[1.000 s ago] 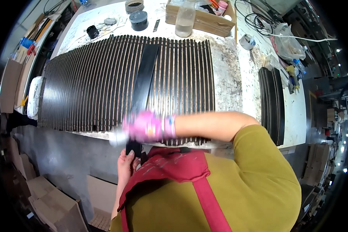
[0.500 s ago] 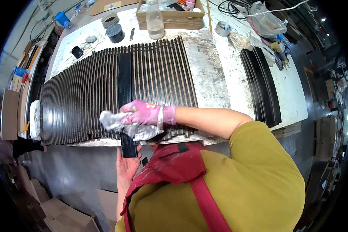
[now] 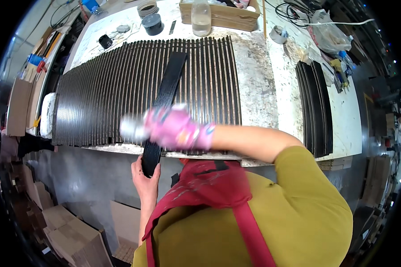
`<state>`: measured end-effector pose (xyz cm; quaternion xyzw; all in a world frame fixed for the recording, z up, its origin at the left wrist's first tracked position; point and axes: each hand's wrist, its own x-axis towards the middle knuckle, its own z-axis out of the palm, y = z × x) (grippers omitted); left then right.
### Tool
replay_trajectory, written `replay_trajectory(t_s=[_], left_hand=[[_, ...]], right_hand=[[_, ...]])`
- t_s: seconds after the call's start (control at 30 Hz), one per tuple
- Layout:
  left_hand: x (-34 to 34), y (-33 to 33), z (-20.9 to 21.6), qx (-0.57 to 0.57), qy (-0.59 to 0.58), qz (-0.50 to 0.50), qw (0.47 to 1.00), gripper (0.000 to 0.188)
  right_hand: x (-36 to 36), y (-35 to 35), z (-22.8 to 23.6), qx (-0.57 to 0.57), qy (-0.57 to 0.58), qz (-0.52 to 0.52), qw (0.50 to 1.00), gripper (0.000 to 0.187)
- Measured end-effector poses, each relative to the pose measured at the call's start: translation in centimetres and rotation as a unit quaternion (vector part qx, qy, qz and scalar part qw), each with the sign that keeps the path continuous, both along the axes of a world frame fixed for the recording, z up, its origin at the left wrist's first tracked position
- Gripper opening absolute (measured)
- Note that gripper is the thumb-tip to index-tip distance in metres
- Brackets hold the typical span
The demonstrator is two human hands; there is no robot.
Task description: The person cleans dark wooden slats by pouring liquid from a bottle onto a cloth and wiping the surface of each slat one by one before adding them to a stack.
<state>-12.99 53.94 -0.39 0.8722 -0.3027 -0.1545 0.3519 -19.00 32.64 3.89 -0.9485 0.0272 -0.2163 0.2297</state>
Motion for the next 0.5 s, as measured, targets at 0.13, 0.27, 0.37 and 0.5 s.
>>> replay_trajectory(t_s=[0.13, 0.27, 0.37, 0.5], left_hand=[[0.6, 0.2, -0.7, -0.072, -0.099, -0.036, 0.992, 0.050], [0.4, 0.4, -0.5, -0.021, -0.032, -0.011, 0.999, 0.057], [0.4, 0.1, -0.2, -0.017, -0.039, -0.017, 0.999, 0.057], [0.0, 0.6, -0.8, -0.022, -0.031, -0.002, 0.999, 0.056]], right_hand=[[2.5, 2.2, -2.8, -0.046, 0.082, 0.133, 0.987, 0.013], [6.9, -12.6, -3.4, 0.207, 0.168, -0.172, 0.948, 0.012], [6.9, -23.5, -5.5, -0.017, 0.118, -0.234, 0.965, 0.021], [6.3, -10.3, 0.8, 0.305, 0.210, -0.147, 0.917, 0.018]])
